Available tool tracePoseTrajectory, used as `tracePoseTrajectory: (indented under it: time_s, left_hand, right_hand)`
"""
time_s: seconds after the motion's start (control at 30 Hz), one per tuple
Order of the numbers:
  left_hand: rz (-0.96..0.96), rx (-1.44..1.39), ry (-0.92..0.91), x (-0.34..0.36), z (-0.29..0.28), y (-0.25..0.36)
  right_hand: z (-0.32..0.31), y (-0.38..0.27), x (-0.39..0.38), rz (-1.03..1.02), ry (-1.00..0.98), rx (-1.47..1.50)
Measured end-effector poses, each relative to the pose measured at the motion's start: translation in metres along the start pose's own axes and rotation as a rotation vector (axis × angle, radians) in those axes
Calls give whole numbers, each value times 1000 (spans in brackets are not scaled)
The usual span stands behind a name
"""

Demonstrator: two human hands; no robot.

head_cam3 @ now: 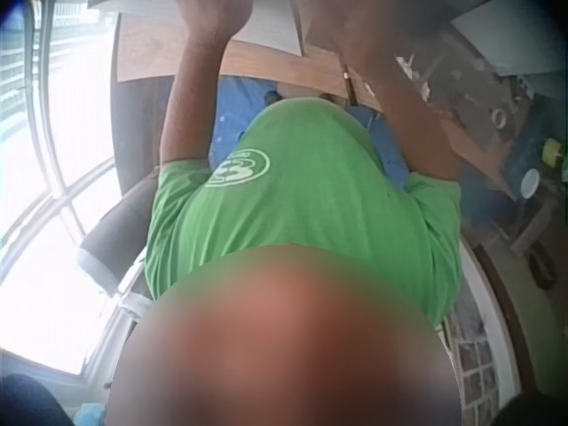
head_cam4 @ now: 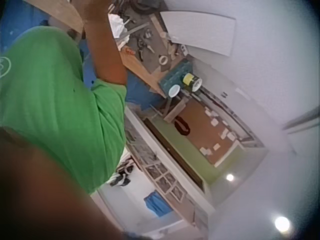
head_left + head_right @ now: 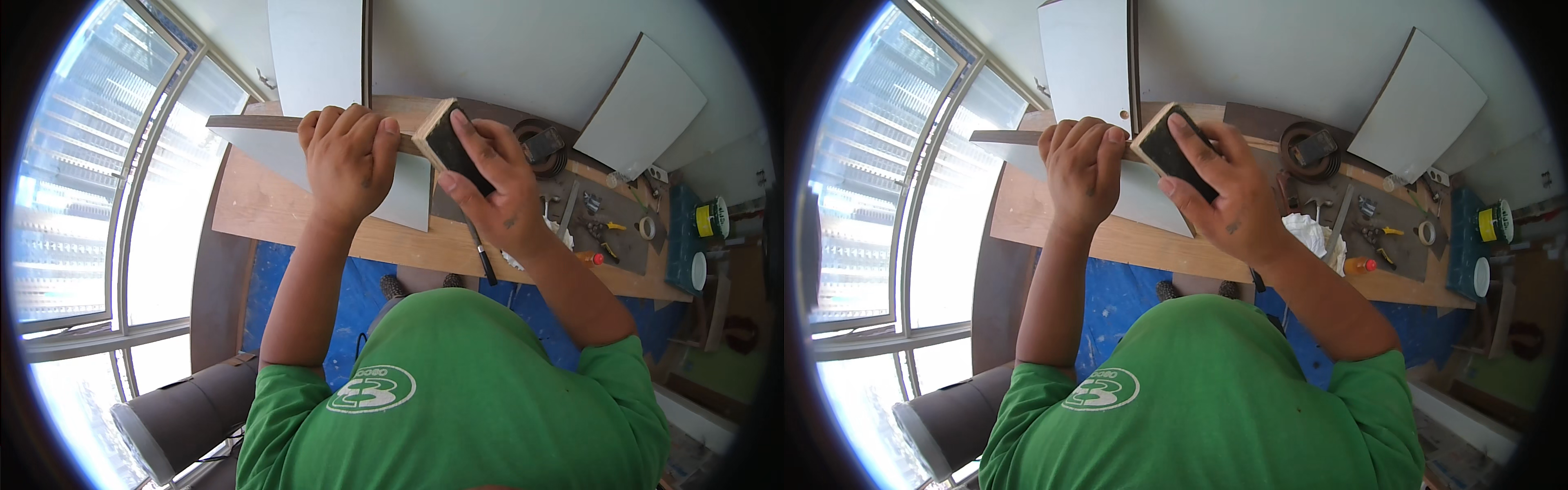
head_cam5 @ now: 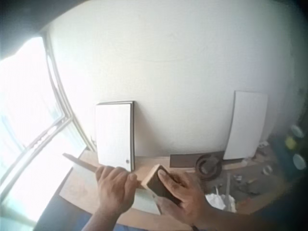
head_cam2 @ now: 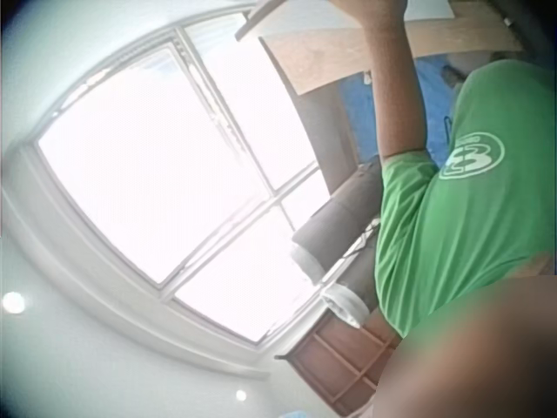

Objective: The person wipes a rectangular wood panel with a white cloth, then sands the edges of the panel with a sanding block. The person handles the panel and sanding block by hand, working on a workbench in a workshop.

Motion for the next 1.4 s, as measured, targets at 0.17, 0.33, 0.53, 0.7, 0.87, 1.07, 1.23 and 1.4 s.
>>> tracePoseTrajectory:
  time_s: [0.17,0.33,0.53,0.7,0.87,1.07,1.23,1.4]
  left_hand:
    - [3,-3,13,0,1,-1]
    - [-15,-8,26,0,2,-3]
    - [1,-16,59,0,0,-2]
    - [24,-21,61,0,-2,1]
    - [12,-13,42,0,-2,0]
    - [29,-8,78,0,-3,1]
    - [2,2,63,-1,1,0]
    - [3,2,90,-2,-1,2]
  right_hand:
    - [5,-21,-23,-106,-33,1]
    - [-14,17,-6,91,68,9]
    - [2,2,-4,25,-37,-29]
    - [-2,11,1,128,-43,-2]
    - [-3,-5,8,118,-76,-34]
    - [-8,5,23,224,-63,62]
    - [-7,-13,19,86,-119,-83]
    - [-10,0,30,255,-156,35]
Point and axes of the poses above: each hand's wrist, its own x-axis towards the middle knuckle, its own z-axis out of the palm, y = z × x, the point moved 8 cm from there along x, towards the middle knuckle, and after that the axes turned 12 degrees about -y, right-handed, at the moved point
